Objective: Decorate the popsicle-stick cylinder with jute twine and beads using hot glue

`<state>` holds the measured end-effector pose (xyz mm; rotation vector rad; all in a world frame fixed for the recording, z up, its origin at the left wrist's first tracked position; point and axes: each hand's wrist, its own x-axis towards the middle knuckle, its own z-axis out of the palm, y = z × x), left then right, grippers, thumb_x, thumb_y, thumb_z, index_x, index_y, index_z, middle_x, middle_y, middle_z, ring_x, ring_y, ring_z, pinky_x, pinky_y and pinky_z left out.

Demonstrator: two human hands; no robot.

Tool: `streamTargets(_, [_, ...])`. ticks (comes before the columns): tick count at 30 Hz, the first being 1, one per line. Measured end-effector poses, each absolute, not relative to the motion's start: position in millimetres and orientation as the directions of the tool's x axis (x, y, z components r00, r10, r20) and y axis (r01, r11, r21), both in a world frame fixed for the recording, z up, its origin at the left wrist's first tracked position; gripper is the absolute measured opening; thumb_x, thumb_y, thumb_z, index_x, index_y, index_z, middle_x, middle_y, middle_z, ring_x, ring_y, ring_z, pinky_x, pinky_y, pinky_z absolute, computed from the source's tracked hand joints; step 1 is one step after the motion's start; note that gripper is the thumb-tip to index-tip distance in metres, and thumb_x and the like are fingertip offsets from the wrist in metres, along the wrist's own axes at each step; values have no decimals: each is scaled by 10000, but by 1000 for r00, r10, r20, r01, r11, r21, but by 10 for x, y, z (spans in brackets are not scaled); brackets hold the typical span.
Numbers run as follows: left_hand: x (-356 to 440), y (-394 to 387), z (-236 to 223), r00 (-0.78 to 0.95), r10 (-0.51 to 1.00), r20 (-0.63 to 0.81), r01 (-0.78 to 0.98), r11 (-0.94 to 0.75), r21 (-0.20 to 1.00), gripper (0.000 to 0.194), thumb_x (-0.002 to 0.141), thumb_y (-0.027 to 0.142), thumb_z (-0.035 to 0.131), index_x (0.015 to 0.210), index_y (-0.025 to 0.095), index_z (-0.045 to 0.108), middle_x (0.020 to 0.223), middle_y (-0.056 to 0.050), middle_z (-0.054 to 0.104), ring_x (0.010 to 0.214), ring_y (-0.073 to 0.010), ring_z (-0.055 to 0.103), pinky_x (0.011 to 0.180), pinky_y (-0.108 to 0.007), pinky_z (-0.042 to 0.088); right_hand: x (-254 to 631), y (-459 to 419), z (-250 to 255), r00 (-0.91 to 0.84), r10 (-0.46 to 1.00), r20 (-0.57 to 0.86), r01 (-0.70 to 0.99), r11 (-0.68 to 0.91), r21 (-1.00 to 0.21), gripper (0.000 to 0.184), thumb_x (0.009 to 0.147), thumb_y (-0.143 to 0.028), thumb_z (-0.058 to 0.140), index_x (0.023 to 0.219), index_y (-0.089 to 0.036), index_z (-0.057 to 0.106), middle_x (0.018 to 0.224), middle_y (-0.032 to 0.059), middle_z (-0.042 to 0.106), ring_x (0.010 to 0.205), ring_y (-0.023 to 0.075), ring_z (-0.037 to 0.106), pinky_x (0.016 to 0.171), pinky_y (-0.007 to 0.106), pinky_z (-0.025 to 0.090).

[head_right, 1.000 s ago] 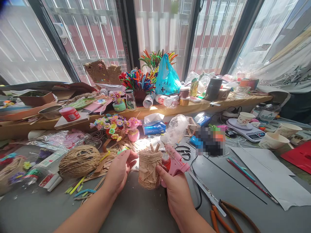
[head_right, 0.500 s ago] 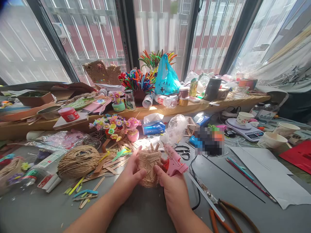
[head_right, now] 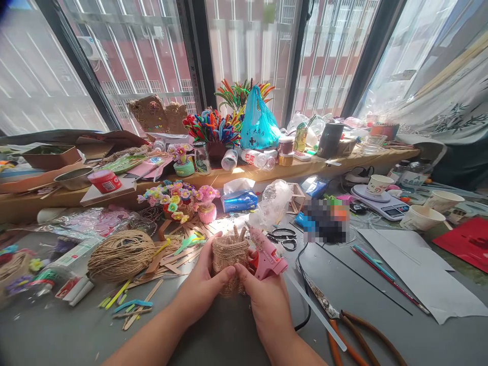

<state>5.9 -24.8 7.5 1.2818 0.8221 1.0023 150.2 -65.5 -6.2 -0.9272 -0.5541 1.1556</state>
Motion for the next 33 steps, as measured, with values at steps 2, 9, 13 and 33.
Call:
streamTargets(2, [59, -248, 74, 368, 929, 44, -141, 9, 990, 771, 848, 425, 862, 1502, 289, 475, 1511, -115, 654, 1426, -343, 586, 1183, -442, 443, 1496, -655, -58, 343, 936, -81, -519, 116, -847, 988, 698, -351, 1002, 1578, -342, 553, 1213, 56, 833, 1123, 337, 792, 953, 440, 664])
streamTargets(9, [64, -253, 82, 387, 921, 47, -110, -4, 994, 821, 882, 425, 834, 1558, 287, 390, 1530, -122, 636, 1435, -321, 579, 1194, -430, 436, 1506, -659, -68, 310, 948, -66, -519, 111, -848, 936, 730, -361, 983, 1561, -359, 552, 1257, 45, 818, 1152, 313, 781, 983, 418, 640])
streamTargets(13, [60, -245, 80, 379, 925, 33, -131, 19, 991, 840, 864, 417, 851, 1568, 301, 408, 1532, -122, 644, 1430, -327, 590, 1190, -442, 450, 1516, -653, -48, 315, 947, -66, -482, 100, -871, 902, 740, -374, 973, 1546, -351, 568, 1286, 48, 802, 1179, 314, 762, 1018, 417, 616])
streamTargets(33, [-110, 35, 102, -29, 1000, 3, -316, -12, 949, 392, 695, 546, 947, 832, 193, 848, 922, -99, 841, 987, -270, 752, 988, -402, 564, 1604, -625, -81, 370, 921, -119, -521, 100, -848, 957, 720, -421, 989, 1562, -302, 550, 1159, 46, 817, 1072, 303, 764, 813, 346, 634])
